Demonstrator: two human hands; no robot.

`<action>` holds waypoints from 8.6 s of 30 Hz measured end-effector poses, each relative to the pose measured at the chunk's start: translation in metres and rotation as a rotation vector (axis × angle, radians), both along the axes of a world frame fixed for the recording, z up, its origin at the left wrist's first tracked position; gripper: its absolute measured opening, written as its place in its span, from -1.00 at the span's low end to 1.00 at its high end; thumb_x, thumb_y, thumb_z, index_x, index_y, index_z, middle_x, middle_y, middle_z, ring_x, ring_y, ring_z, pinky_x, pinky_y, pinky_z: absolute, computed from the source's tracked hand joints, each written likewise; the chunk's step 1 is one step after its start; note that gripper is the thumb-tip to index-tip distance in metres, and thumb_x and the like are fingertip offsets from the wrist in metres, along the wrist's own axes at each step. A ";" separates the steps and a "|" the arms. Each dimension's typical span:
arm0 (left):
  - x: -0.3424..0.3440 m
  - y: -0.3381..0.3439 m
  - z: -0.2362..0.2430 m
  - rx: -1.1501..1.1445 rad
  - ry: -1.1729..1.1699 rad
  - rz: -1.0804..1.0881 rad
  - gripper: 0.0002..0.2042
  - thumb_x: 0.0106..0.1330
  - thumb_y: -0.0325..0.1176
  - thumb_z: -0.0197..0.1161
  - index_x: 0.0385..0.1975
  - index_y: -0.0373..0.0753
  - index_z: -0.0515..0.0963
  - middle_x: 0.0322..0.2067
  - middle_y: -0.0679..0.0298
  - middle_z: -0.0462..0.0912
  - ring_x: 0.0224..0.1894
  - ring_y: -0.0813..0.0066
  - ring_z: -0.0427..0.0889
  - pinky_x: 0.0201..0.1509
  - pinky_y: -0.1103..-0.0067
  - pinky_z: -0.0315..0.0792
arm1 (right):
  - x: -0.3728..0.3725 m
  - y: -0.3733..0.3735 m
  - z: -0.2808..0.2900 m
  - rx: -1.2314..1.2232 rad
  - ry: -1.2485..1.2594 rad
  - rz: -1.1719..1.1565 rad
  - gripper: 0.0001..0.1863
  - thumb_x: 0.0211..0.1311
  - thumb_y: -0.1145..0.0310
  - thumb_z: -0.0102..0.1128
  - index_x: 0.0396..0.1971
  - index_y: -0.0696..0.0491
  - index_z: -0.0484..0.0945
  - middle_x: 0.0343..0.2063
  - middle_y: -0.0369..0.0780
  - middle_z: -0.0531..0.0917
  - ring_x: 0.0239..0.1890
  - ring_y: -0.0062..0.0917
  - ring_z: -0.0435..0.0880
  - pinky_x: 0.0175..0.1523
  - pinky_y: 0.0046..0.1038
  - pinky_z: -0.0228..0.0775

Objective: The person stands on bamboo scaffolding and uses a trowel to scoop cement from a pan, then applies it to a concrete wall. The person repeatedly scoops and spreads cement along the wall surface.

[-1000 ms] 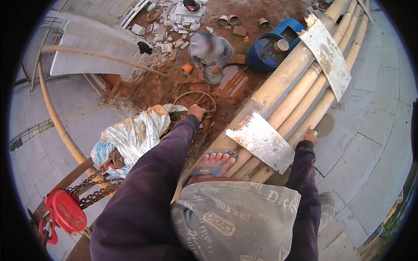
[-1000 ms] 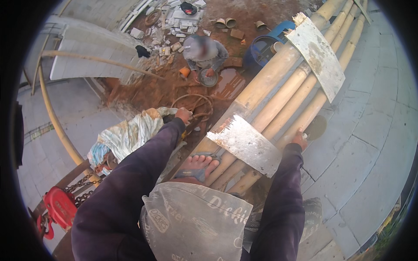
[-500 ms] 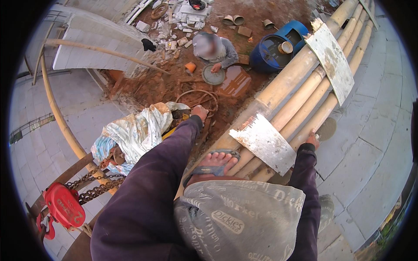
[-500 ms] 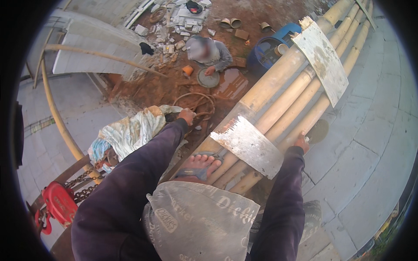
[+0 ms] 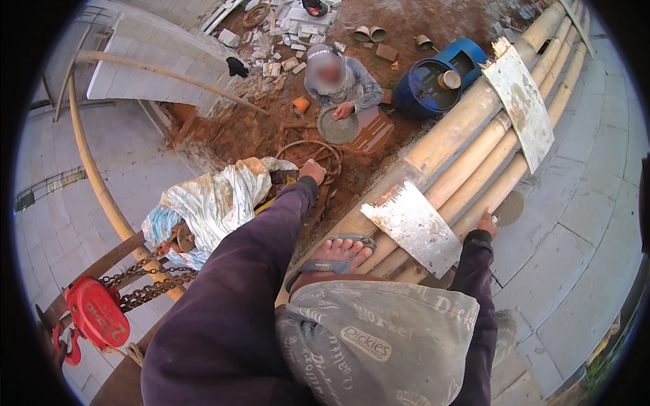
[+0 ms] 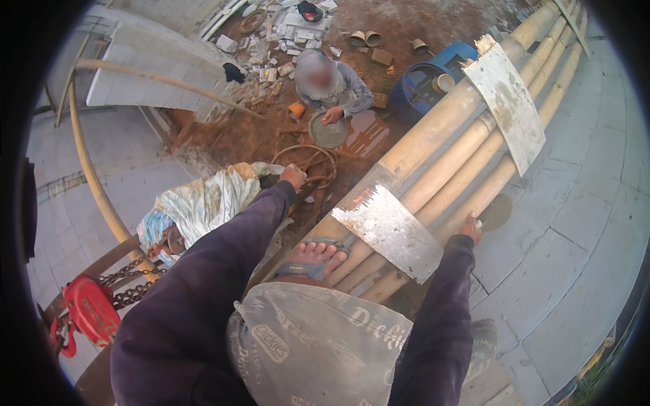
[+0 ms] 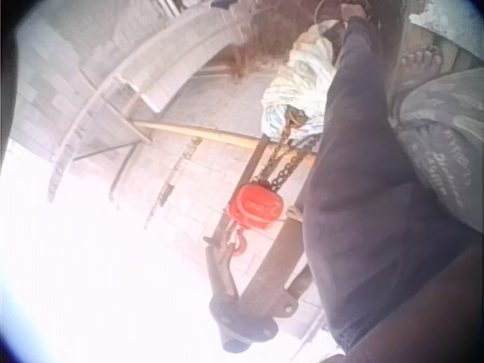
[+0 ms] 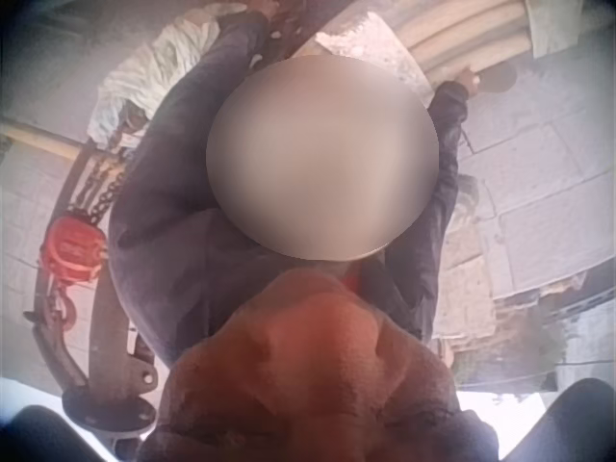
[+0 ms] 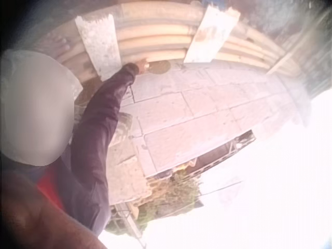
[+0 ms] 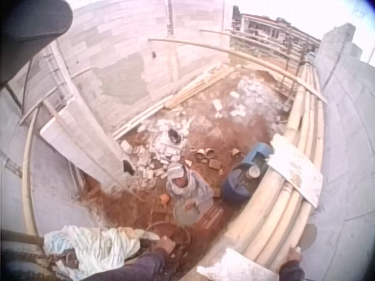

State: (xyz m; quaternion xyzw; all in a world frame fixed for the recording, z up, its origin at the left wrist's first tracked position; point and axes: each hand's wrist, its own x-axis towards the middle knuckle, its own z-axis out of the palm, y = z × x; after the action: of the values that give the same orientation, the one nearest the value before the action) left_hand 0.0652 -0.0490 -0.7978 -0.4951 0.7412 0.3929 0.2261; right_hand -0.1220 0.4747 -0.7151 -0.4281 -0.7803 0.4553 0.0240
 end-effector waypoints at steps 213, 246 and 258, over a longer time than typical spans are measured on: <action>0.417 0.429 0.814 0.524 -0.238 -0.806 -0.46 -0.06 -0.18 0.49 -0.32 -0.59 0.48 -0.45 -0.06 0.63 -0.50 0.23 0.68 -0.46 0.37 0.51 | 0.705 0.064 0.700 0.245 -0.583 0.397 -0.62 0.03 0.15 0.19 -0.32 0.19 0.60 -0.35 0.11 0.63 -0.16 -0.01 0.62 -0.05 -0.17 0.47; 0.416 0.429 0.807 0.552 -0.238 -0.832 -0.58 -0.01 -0.29 0.51 -0.36 -0.49 0.47 -0.53 0.05 0.63 -0.60 0.35 0.66 -0.63 0.47 0.45 | 0.494 0.190 0.909 -0.761 -0.720 -0.034 -0.66 0.28 0.10 0.09 -0.37 0.12 0.45 -0.71 -0.27 0.45 -0.78 -0.51 0.40 -0.70 -0.40 0.21; 0.408 0.425 0.825 0.356 -0.109 -0.993 -0.36 -0.13 -0.05 0.52 -0.22 -0.53 0.50 -0.25 -0.16 0.62 -0.13 -0.07 0.61 -0.09 0.31 0.46 | 0.614 0.091 0.933 0.509 -0.957 0.640 -0.82 0.05 0.40 0.11 -0.45 0.16 0.64 -0.34 0.01 0.67 -0.22 -0.13 0.68 -0.11 -0.23 0.54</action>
State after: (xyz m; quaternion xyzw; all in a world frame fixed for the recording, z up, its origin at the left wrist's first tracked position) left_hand 0.4734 0.3764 0.0272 -0.0581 0.7954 0.3321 0.5036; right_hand 0.4920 0.5660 0.2183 -0.3106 -0.8780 -0.0022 -0.3641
